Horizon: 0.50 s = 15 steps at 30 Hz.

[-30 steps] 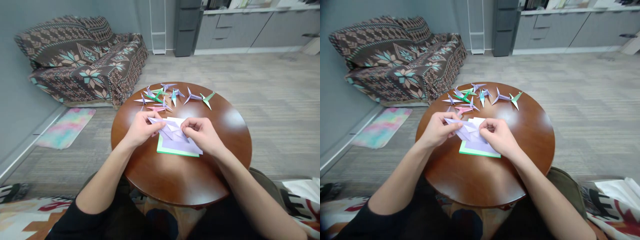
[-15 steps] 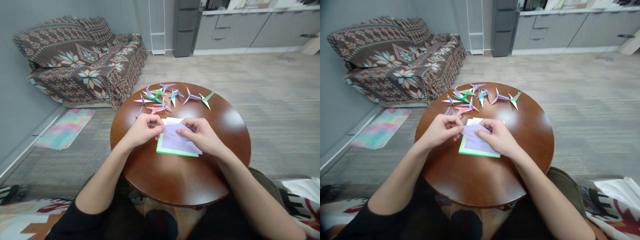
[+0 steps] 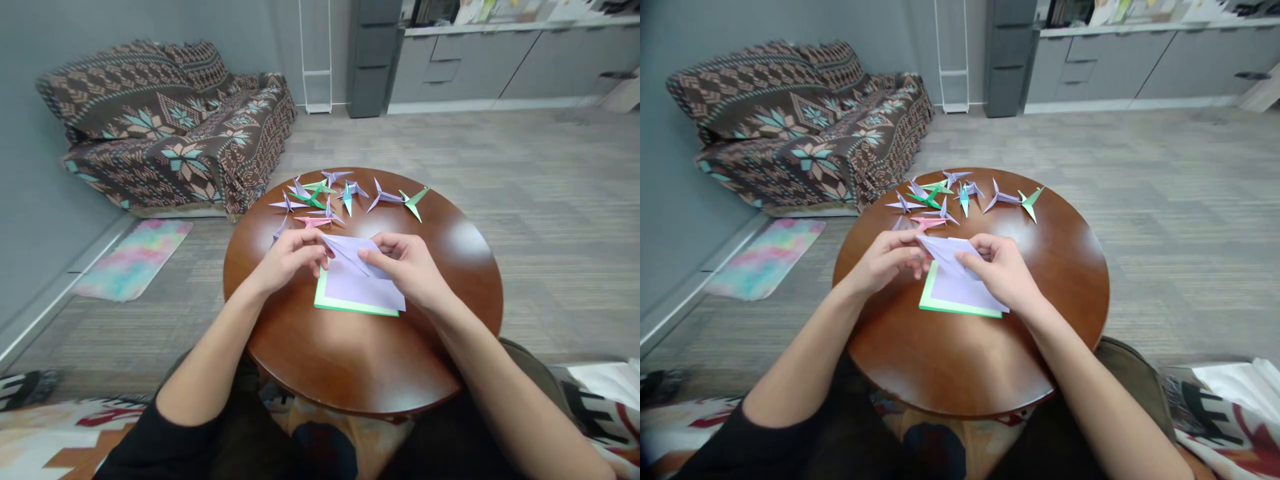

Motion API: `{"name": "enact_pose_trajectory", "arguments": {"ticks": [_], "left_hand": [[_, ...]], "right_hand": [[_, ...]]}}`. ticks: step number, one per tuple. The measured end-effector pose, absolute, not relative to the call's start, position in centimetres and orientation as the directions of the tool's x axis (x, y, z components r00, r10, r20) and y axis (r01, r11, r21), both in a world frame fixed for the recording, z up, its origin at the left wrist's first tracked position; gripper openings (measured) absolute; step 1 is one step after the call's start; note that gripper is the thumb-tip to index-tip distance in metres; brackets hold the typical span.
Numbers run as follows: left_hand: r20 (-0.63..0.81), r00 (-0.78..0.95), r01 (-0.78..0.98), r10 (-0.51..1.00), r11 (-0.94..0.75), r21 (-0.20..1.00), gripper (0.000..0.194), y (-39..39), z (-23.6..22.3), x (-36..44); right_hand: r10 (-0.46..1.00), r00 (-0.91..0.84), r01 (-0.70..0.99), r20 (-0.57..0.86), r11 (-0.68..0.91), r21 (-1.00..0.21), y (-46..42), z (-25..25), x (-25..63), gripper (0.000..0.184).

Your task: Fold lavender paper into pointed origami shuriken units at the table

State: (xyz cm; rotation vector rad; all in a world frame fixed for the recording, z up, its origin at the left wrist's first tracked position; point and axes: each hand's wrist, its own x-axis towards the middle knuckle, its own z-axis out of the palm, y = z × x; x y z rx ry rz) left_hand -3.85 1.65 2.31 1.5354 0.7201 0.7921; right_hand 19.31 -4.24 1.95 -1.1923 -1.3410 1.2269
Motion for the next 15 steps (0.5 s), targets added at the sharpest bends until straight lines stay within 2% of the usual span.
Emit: {"name": "enact_pose_trajectory", "arguments": {"ticks": [3,6,8,12,15], "left_hand": [[0.11,0.543,0.017,0.832,-0.142,0.99,0.023,0.9,2.2,-2.6],[0.098,0.528,0.036,0.844,-0.138,0.99,0.027,0.4,2.4,-2.0],[0.082,0.543,0.058,0.835,-0.135,0.989,0.028,0.3,2.4,-1.9],[0.074,0.545,0.08,0.835,-0.14,0.987,0.031,0.1,2.1,-1.8],[0.109,0.499,0.002,0.86,-0.127,0.992,0.037,0.1,1.7,-1.5]], "right_hand": [[0.984,-0.178,0.117,-0.009,0.012,-0.993,-4.4,2.0,19.2,0.026],[0.93,-0.367,0.187,-0.027,0.045,-0.981,-4.6,2.1,18.9,0.025],[0.911,-0.412,0.17,-0.012,0.064,-0.983,-4.7,2.0,18.7,0.023],[0.976,-0.193,0.057,0.101,0.114,-0.992,-4.7,1.8,18.3,0.03],[0.98,-0.147,0.051,0.137,0.146,-0.988,-4.5,1.8,18.3,0.034]]}}
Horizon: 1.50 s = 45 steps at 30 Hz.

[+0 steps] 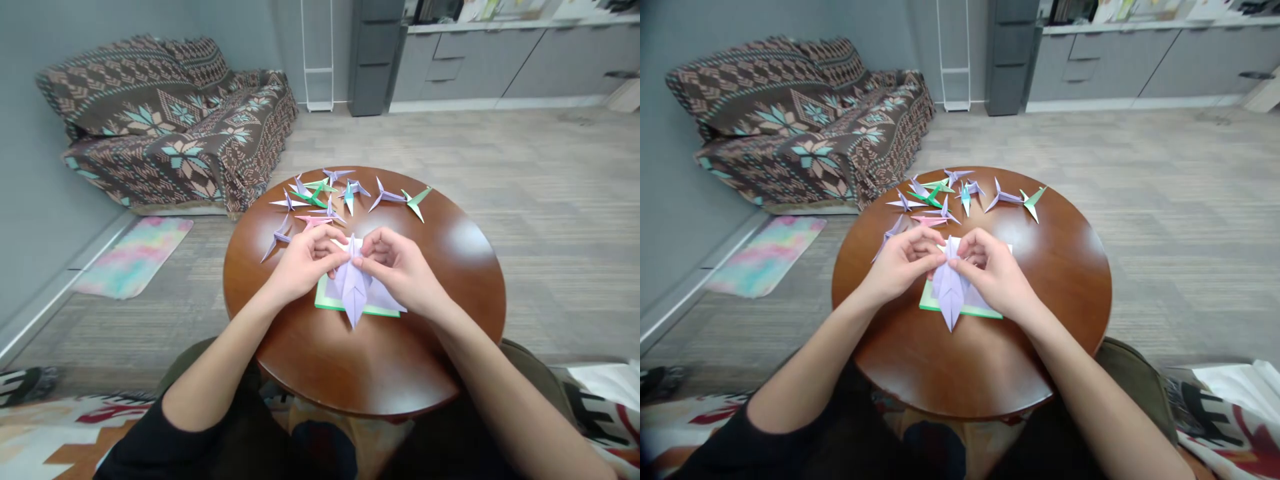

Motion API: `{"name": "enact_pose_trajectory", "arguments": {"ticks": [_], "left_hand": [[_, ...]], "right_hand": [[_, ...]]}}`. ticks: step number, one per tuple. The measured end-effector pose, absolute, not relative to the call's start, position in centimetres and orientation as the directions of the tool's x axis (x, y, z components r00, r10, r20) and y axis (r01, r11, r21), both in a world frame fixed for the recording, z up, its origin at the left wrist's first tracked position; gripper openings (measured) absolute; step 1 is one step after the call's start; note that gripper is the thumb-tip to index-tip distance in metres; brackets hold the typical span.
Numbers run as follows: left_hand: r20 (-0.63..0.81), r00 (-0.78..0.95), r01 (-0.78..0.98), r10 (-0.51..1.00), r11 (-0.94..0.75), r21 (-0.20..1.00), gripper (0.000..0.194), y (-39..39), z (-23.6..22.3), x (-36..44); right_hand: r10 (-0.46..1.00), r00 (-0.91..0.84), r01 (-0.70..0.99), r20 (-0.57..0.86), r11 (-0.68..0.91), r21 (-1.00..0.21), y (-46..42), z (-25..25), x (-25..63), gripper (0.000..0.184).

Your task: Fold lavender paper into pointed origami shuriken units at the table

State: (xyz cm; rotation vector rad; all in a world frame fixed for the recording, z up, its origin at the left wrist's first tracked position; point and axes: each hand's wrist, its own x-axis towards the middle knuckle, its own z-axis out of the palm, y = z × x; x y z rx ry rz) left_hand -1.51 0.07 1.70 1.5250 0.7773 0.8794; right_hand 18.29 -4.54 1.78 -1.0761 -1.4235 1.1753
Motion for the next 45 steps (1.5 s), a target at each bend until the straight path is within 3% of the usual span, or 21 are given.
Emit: {"name": "enact_pose_trajectory", "arguments": {"ticks": [10,24,37,45], "left_hand": [[0.193,0.434,0.018,0.88,-0.223,0.975,0.019,0.1,1.4,-1.1],[0.189,0.409,0.119,0.893,-0.258,0.959,0.026,-0.7,2.3,-0.8],[0.107,0.474,0.066,0.874,-0.156,0.986,0.024,-1.3,2.5,-0.9],[0.061,0.542,0.007,0.838,-0.078,0.997,0.023,-1.7,1.9,-0.3]], "right_hand": [[0.989,-0.118,0.01,0.093,0.095,-0.995,-4.4,1.5,18.3,0.029],[0.976,-0.193,0.109,0.103,0.125,-0.986,-4.6,2.1,18.5,0.023],[0.975,-0.193,0.082,0.112,0.129,-0.988,-4.6,1.7,18.8,0.019],[0.977,-0.019,0.037,0.211,0.211,-0.977,-4.4,1.5,18.8,0.025]]}}
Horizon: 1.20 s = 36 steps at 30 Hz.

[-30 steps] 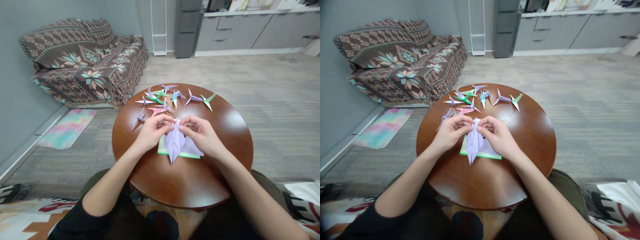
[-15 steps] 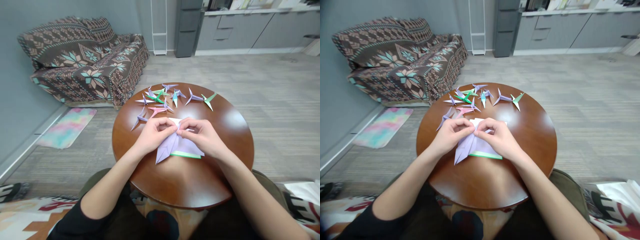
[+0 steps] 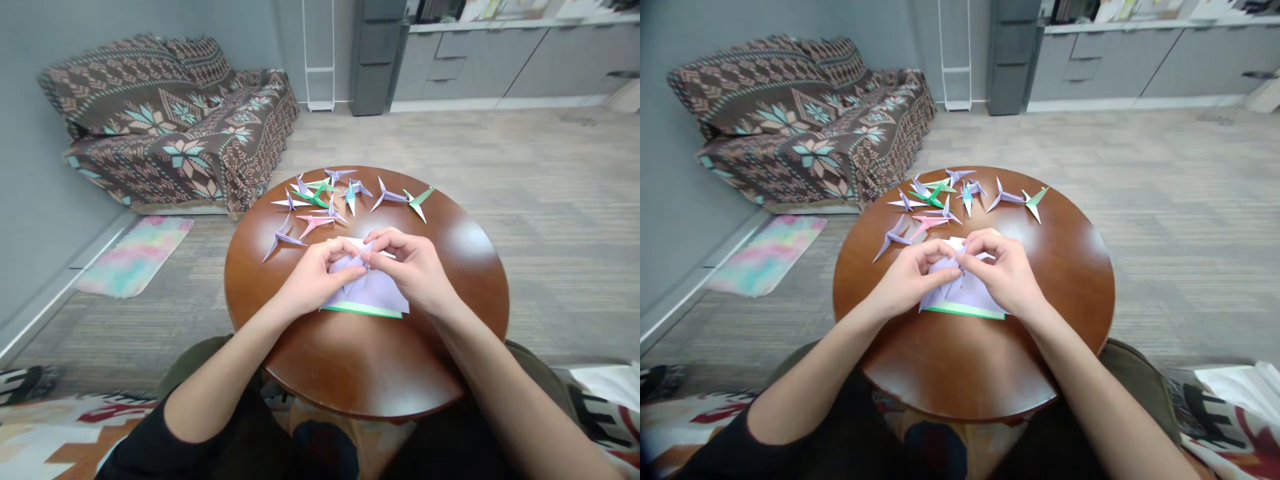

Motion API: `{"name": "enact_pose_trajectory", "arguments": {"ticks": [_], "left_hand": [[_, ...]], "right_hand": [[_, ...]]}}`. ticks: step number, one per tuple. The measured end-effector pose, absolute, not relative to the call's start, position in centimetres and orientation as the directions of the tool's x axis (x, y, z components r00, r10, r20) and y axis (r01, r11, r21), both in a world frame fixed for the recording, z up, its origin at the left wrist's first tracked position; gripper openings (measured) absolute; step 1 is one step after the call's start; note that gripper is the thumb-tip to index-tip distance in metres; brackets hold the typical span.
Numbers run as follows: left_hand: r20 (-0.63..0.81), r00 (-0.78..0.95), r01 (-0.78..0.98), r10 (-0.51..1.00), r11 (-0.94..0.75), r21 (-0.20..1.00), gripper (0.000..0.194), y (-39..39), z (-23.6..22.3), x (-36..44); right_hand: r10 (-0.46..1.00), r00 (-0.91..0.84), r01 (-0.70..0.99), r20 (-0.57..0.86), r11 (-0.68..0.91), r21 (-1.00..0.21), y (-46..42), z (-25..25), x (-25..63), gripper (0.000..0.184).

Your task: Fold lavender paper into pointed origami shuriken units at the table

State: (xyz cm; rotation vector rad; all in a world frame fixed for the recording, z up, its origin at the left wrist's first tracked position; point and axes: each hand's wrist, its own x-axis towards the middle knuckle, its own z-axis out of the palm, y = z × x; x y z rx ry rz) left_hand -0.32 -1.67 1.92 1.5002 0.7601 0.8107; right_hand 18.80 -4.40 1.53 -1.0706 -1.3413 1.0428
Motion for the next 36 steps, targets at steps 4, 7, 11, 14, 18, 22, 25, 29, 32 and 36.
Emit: {"name": "enact_pose_trajectory", "arguments": {"ticks": [4,7,11,14,18,22,25,29,32,36], "left_hand": [[0.017,0.541,0.082,0.841,-0.073,0.994,0.023,-1.5,1.7,-0.6],[-0.016,0.557,0.121,0.83,-0.063,0.991,0.024,-1.4,1.8,-0.8],[-0.014,0.555,0.144,0.832,-0.079,0.986,0.024,-1.4,2.1,-0.9],[-0.022,0.546,0.16,0.838,-0.078,0.984,0.024,-1.3,2.1,-1.0],[-0.029,0.537,0.183,0.843,-0.083,0.98,0.023,-1.3,2.0,-1.2],[-0.048,0.54,0.19,0.84,-0.066,0.98,0.023,-1.3,2.0,-1.3],[-0.074,0.527,0.189,0.847,-0.032,0.981,0.023,-1.4,2.1,-1.3],[-0.069,0.539,0.188,0.839,-0.04,0.981,0.024,-1.5,2.3,-1.3],[-0.07,0.569,0.177,0.82,-0.039,0.984,0.03,-1.1,2.4,-1.8],[-0.011,0.463,0.104,0.886,-0.042,0.994,0.04,0.0,2.6,-3.0]], "right_hand": [[0.984,-0.068,0.057,0.162,0.166,-0.985,-4.3,1.6,19.0,0.024],[0.984,-0.11,0.073,0.143,0.151,-0.986,-4.3,1.6,19.0,0.022],[0.982,-0.1,0.09,0.161,0.17,-0.981,-4.3,1.6,19.1,0.017],[0.981,-0.075,0.085,0.177,0.183,-0.979,-4.3,1.6,19.1,0.016],[0.971,0.009,0.12,0.24,0.238,-0.964,-4.0,1.4,19.4,0.015],[0.965,0.1,0.129,0.241,0.228,-0.965,-3.6,1.3,19.9,0.017],[0.973,0.07,0.132,0.222,0.212,-0.968,-3.6,1.5,20.1,0.023],[0.968,-0.189,0.175,0.162,0.196,-0.965,-4.0,1.8,19.7,0.021],[0.961,-0.217,0.171,0.169,0.208,-0.963,-4.2,1.9,19.6,0.018],[0.975,-0.144,0.152,0.172,0.193,-0.969,-3.9,1.8,20.0,0.019]]}}
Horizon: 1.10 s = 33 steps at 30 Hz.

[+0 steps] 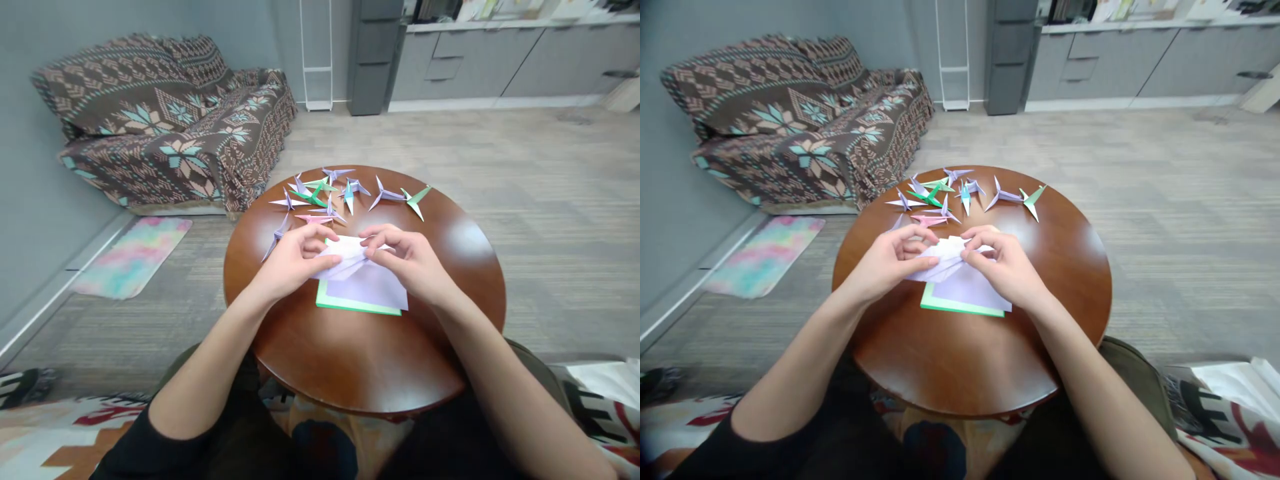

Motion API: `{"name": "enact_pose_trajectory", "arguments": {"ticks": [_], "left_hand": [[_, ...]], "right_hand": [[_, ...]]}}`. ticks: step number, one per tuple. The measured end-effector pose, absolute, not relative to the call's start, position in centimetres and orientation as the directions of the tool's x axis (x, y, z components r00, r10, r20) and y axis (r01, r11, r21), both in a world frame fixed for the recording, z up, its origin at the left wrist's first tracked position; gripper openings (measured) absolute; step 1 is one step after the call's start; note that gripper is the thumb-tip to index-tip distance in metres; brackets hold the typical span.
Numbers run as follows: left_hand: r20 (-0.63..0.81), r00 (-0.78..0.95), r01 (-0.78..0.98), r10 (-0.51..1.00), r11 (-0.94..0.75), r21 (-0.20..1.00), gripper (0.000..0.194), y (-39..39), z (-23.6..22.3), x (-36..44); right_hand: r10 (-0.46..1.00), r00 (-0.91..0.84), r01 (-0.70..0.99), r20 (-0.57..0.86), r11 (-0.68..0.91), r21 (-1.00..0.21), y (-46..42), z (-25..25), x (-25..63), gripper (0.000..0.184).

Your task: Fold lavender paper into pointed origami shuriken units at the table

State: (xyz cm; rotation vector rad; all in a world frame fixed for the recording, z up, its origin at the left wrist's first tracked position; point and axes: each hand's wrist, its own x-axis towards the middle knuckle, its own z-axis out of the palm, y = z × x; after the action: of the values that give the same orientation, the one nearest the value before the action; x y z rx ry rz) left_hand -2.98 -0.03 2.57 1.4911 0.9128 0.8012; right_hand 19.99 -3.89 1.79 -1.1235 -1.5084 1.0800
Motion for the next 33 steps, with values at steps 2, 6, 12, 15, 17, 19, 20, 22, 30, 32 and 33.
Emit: {"name": "enact_pose_trajectory", "arguments": {"ticks": [2,6,12,15,17,19,20,22,30,32,33], "left_hand": [[0.05,0.353,0.046,0.934,-0.07,0.996,0.039,0.5,2.5,-3.3],[0.086,0.164,-0.169,0.983,-0.058,0.984,0.038,0.7,2.1,-2.9],[-0.009,0.245,-0.453,0.969,0.122,0.883,0.048,-1.2,1.5,-0.2],[-0.004,0.17,-0.394,0.985,0.072,0.916,0.044,-1.7,1.1,0.4],[0.002,0.16,-0.3,0.987,0.046,0.953,0.038,-1.7,0.9,0.3],[-0.007,0.232,-0.179,0.973,0.05,0.983,0.032,-1.7,0.9,0.1],[-0.019,0.286,-0.129,0.958,0.058,0.99,0.03,-1.7,0.9,0.0],[-0.043,0.388,-0.067,0.92,0.075,0.995,0.026,-1.9,1.0,-0.1],[-0.022,0.495,-0.023,0.868,0.039,0.999,0.019,-2.0,1.0,-0.2],[-0.01,0.501,-0.039,0.865,0.035,0.999,0.018,-2.0,1.0,-0.2],[-0.015,0.497,-0.035,0.867,0.037,0.999,0.018,-2.0,1.1,-0.2]], "right_hand": [[0.977,-0.144,0.171,0.159,0.183,-0.968,-3.8,1.8,20.1,0.019],[0.971,-0.104,0.177,0.218,0.233,-0.956,-3.8,1.8,20.0,0.016],[0.96,0.016,0.13,0.278,0.274,-0.953,-4.1,1.7,19.5,0.02],[0.968,-0.047,0.15,0.248,0.252,-0.956,-4.3,1.6,19.4,0.021],[0.97,-0.047,0.164,0.24,0.244,-0.956,-4.3,1.6,19.3,0.018],[0.974,-0.016,0.146,0.227,0.227,-0.963,-4.3,1.7,19.2,0.019],[0.977,-0.02,0.125,0.212,0.213,-0.969,-4.3,1.7,19.1,0.024],[0.982,-0.094,0.09,0.162,0.171,-0.981,-4.3,1.9,18.9,0.03],[0.982,-0.156,0.038,0.103,0.11,-0.993,-4.7,2.5,18.8,0.03],[0.983,-0.148,0.05,0.109,0.117,-0.992,-4.7,2.4,18.7,0.025],[0.984,-0.133,0.064,0.118,0.128,-0.99,-4.7,2.4,18.7,0.024]]}}
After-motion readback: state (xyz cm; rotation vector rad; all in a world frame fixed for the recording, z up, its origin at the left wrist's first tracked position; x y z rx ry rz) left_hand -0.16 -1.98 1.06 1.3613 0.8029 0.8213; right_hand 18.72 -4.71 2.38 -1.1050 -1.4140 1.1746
